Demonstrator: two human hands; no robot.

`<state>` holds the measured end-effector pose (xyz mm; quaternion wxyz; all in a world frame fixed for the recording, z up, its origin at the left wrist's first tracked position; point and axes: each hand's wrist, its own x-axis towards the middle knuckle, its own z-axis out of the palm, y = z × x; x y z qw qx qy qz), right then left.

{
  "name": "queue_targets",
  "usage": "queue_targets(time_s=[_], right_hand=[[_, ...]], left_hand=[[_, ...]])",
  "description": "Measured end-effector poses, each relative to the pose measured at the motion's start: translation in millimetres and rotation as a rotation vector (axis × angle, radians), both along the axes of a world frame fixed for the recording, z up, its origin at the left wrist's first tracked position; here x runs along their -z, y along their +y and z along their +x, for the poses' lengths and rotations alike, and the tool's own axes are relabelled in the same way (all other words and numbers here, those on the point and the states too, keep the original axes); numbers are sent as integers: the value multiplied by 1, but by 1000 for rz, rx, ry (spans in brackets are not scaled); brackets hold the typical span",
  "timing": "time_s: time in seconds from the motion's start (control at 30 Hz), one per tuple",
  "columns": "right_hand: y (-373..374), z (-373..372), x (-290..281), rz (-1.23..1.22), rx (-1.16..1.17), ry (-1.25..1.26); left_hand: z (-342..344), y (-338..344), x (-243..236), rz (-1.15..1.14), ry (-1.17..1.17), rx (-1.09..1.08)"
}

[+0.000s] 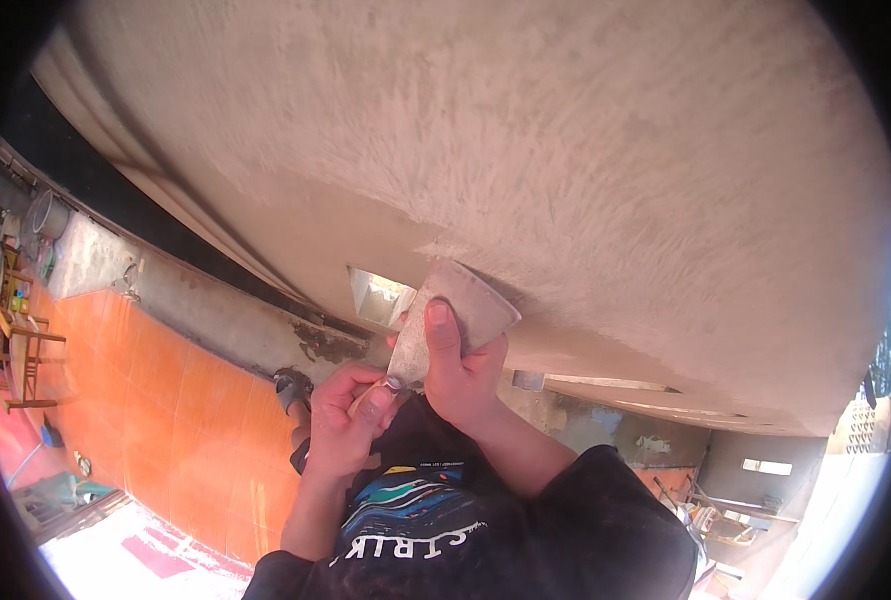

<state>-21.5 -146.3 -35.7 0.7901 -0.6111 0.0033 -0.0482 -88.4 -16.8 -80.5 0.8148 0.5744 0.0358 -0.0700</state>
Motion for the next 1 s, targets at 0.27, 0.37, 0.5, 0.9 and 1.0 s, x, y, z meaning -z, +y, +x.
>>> queue_targets(time_s=[0.27,0.37,0.5,0.9,1.0], right_hand=[[3,-2,1,-48,-23,55],[3,-1,2,-22,-11,70],[1,4,-3,-25,-20,-44],[-2,1,-7,-40,-1,12],[-2,2,-16,-42,-16,13]], left_hand=[[-3,-2,2,-225,92,13],[-1,-1,2,-118,71,-22],[2,-1,0,-48,10,-4],[3,-9,-5,-257,133,48],[3,-10,-11,-273,58,12]])
